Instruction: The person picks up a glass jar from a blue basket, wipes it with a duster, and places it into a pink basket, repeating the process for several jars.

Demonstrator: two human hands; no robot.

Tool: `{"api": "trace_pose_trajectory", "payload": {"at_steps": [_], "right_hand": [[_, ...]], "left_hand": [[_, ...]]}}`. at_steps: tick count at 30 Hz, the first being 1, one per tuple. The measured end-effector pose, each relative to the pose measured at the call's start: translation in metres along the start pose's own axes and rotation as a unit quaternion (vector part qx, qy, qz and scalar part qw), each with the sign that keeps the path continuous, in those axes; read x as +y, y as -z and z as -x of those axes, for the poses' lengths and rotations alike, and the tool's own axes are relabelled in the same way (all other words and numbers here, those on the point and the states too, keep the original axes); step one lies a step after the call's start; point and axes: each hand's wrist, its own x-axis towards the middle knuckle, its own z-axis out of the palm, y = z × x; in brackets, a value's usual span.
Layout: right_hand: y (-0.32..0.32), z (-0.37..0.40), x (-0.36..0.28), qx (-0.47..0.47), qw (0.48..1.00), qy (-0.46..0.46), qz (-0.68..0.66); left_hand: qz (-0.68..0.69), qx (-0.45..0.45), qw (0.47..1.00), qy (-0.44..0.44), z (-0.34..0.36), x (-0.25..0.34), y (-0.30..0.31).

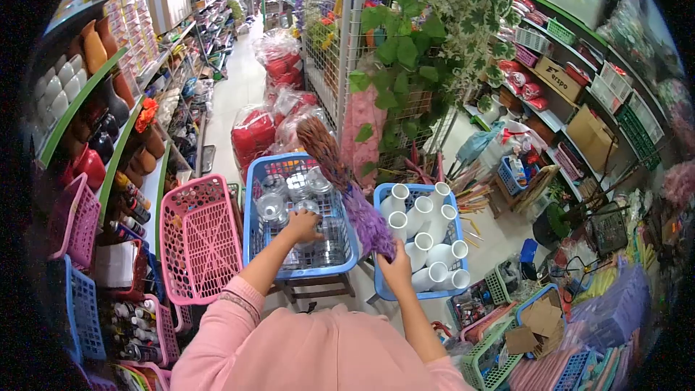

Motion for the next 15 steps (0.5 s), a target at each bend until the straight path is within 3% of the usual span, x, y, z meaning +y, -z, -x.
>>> {"api": "trace_pose_trajectory", "payload": {"at_steps": [5, 13, 15], "right_hand": [[0.023, 0.023, 0.02, -0.014, 0.999, -0.032, -0.037], [0.038, 0.039, 0.028, -0.024, 0.993, -0.08, -0.079], [0.039, 0.037, 0.028, -0.024, 0.994, -0.072, -0.077]], "left_hand": [[-0.032, -0.191, 0.981, 0.013, -0.031, -0.002, 0.013], [-0.06, -0.213, 0.975, 0.0, -0.043, 0.002, 0.018], [0.001, -0.16, 0.987, -0.005, -0.033, 0.0, 0.027]]}}
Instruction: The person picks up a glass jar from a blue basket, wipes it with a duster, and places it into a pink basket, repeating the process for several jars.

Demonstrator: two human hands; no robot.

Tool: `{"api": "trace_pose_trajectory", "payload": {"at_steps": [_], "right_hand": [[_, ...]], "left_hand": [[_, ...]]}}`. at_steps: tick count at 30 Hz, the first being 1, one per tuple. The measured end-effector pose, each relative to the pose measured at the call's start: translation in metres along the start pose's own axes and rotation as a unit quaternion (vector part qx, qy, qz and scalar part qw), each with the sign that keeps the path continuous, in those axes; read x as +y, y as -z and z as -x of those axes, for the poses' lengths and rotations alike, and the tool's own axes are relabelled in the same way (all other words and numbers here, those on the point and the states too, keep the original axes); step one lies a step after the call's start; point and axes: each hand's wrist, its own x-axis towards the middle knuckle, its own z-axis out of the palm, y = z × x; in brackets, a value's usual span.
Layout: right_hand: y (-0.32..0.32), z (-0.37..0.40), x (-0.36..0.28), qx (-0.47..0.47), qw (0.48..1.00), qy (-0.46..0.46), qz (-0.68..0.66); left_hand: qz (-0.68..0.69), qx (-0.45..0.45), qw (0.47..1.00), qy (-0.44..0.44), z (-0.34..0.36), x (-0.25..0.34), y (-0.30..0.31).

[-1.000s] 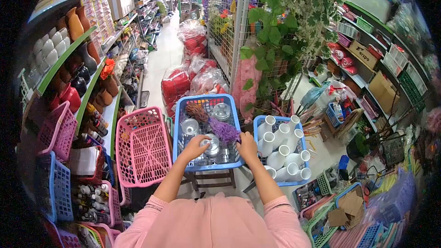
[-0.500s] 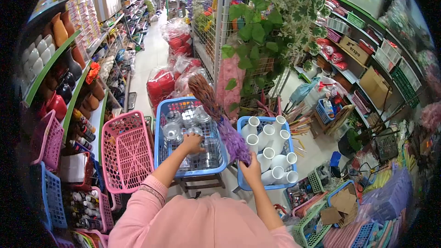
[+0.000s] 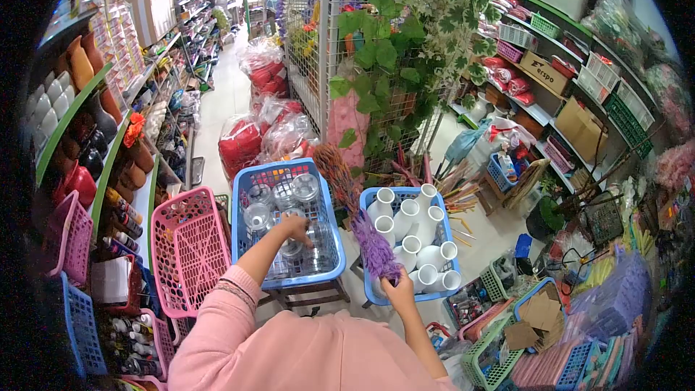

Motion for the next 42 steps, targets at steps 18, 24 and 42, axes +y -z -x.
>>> {"api": "trace_pose_trajectory", "payload": {"at_steps": [18, 24, 42], "right_hand": [[-0.029, -0.014, 0.0, -0.075, 0.997, 0.02, 0.024], [-0.026, -0.01, 0.004, -0.081, 0.997, 0.019, 0.01], [-0.027, -0.003, 0.002, -0.189, 0.974, 0.034, 0.122]], "left_hand": [[-0.026, 0.133, 0.991, -0.019, 0.039, 0.025, 0.006], [0.021, 0.132, 0.989, -0.065, 0.029, 0.016, 0.01], [0.874, 0.22, 0.368, -0.229, 0.143, -0.014, 0.005]]}}
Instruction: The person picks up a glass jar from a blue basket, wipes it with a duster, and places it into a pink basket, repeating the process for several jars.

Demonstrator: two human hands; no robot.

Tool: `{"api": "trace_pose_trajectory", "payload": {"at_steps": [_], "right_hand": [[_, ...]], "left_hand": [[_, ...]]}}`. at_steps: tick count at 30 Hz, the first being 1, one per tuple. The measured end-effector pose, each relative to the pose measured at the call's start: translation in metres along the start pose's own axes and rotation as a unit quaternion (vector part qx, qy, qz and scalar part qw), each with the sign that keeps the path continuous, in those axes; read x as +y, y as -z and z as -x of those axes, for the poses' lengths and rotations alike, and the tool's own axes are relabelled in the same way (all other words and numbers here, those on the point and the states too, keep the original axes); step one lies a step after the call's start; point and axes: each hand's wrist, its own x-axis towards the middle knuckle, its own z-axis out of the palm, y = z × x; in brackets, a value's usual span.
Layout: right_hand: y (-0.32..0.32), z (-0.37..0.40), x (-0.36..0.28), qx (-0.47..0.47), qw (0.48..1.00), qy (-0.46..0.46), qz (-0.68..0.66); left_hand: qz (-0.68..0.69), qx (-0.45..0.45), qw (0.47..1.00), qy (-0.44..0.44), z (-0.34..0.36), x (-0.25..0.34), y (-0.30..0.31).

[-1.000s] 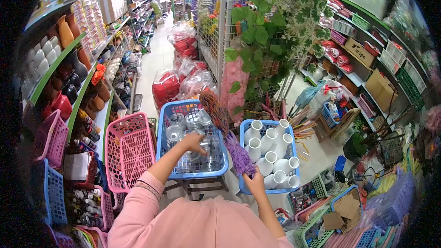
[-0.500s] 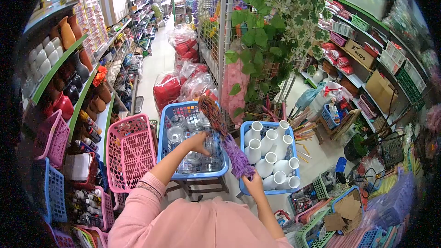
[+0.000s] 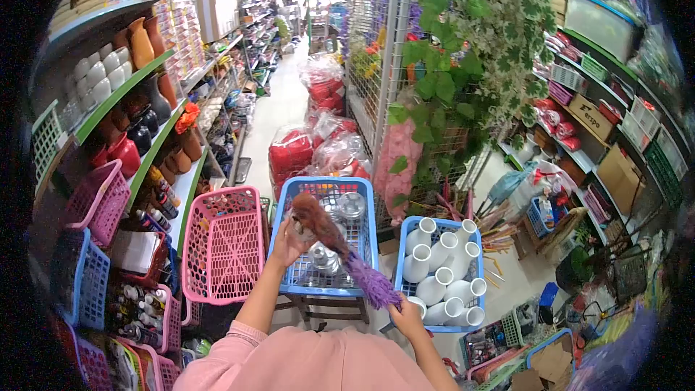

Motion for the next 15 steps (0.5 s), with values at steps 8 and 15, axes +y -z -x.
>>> {"api": "trace_pose_trajectory", "payload": {"at_steps": [8, 15], "right_hand": [[0.022, -0.007, -0.021, -0.015, 0.985, 0.094, 0.147], [0.021, -0.008, -0.033, 0.045, 0.974, 0.156, 0.156]], "left_hand": [[-0.03, 0.077, 0.995, -0.062, 0.006, 0.029, 0.015], [-0.141, 0.064, 0.988, -0.024, 0.011, 0.033, 0.008]]}}
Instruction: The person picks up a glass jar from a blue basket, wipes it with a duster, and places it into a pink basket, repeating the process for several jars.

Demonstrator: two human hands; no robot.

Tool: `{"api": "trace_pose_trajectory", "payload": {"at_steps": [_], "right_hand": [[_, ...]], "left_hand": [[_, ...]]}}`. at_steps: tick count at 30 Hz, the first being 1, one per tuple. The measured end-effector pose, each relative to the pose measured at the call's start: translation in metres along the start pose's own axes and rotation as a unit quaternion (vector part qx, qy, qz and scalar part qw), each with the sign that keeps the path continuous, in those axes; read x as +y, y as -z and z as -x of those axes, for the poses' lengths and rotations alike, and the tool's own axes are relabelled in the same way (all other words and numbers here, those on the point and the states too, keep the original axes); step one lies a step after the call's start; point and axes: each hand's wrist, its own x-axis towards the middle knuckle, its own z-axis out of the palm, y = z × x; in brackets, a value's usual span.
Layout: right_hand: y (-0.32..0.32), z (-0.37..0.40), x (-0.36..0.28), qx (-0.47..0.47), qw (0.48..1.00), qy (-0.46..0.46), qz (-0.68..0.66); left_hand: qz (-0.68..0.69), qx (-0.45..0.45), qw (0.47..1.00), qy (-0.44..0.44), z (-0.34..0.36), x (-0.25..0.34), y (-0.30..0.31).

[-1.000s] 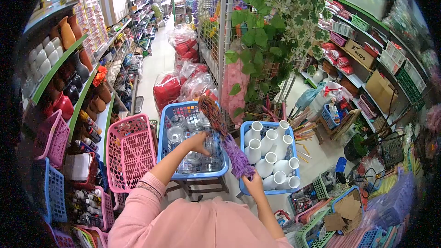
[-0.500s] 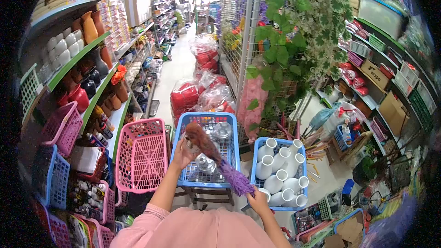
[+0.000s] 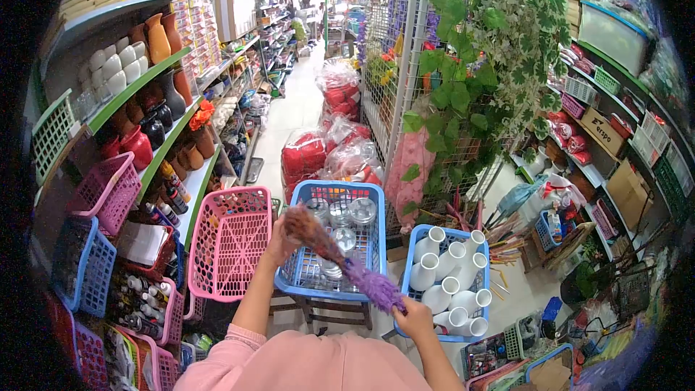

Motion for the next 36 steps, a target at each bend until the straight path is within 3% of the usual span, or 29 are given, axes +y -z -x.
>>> {"api": "trace_pose_trajectory", "payload": {"at_steps": [2, 6, 8, 11, 12, 14, 15, 16, 18, 20, 22, 24, 26, 27, 30, 31, 36], "right_hand": [[0.0, 0.005, 0.008, -0.01, 1.0, -0.004, -0.002], [0.008, 0.001, 0.009, -0.016, 0.998, -0.049, -0.036], [0.006, 0.001, 0.008, 0.001, 0.994, -0.085, -0.066], [-0.004, 0.011, 0.012, -0.007, 0.989, 0.003, -0.145], [-0.002, 0.013, 0.015, -0.006, 0.989, 0.003, -0.146], [0.007, 0.015, 0.019, -0.033, 0.993, 0.013, -0.112], [0.015, 0.013, 0.019, -0.027, 0.995, -0.016, -0.097], [0.019, 0.008, 0.017, -0.028, 0.995, -0.018, -0.098], [0.026, 0.004, 0.014, -0.005, 0.995, -0.074, -0.062], [0.016, 0.008, 0.01, 0.008, 0.994, -0.058, -0.092], [-0.001, 0.018, 0.018, 0.004, 0.991, -0.003, -0.136], [-0.007, 0.021, 0.032, -0.011, 0.986, 0.028, -0.163], [-0.007, 0.021, 0.041, -0.034, 0.991, -0.021, -0.129], [0.006, 0.013, 0.026, -0.035, 0.993, -0.044, -0.107], [0.006, 0.005, 0.018, 0.006, 0.993, -0.034, -0.109], [-0.001, 0.007, 0.021, 0.012, 0.991, -0.004, -0.131], [-0.003, 0.015, 0.019, -0.017, 0.985, 0.068, -0.158]], "left_hand": [[-0.061, 0.07, 0.995, 0.02, 0.005, 0.01, -0.002], [-0.047, 0.036, 0.996, -0.063, 0.003, 0.013, -0.019], [-0.088, 0.044, 0.995, -0.028, 0.01, 0.008, -0.029], [-0.143, 0.068, 0.983, -0.092, 0.004, 0.009, -0.033], [-0.143, 0.068, 0.983, -0.093, 0.004, 0.01, -0.025], [-0.002, 0.028, 0.998, -0.056, 0.005, 0.017, -0.021], [-0.025, 0.009, 0.992, -0.124, 0.006, 0.016, -0.029], [-0.025, 0.01, 0.992, -0.122, 0.009, 0.016, -0.035], [-0.108, 0.008, 0.992, -0.069, 0.015, 0.011, -0.04], [-0.1, 0.031, 0.991, -0.084, 0.01, 0.003, -0.019], [-0.328, 0.038, 0.934, -0.135, 0.023, 0.033, -0.039], [-0.307, 0.042, 0.938, -0.156, 0.027, 0.038, -0.044], [-0.112, 0.007, 0.99, -0.087, 0.037, 0.038, -0.051], [-0.098, 0.002, 0.991, -0.092, 0.034, 0.027, -0.042], [-0.139, 0.054, 0.984, -0.098, 0.032, 0.013, -0.033], [-0.233, 0.055, 0.957, -0.161, 0.029, 0.014, -0.033], [-0.2, 0.096, 0.963, -0.156, 0.037, 0.013, -0.022]]}}
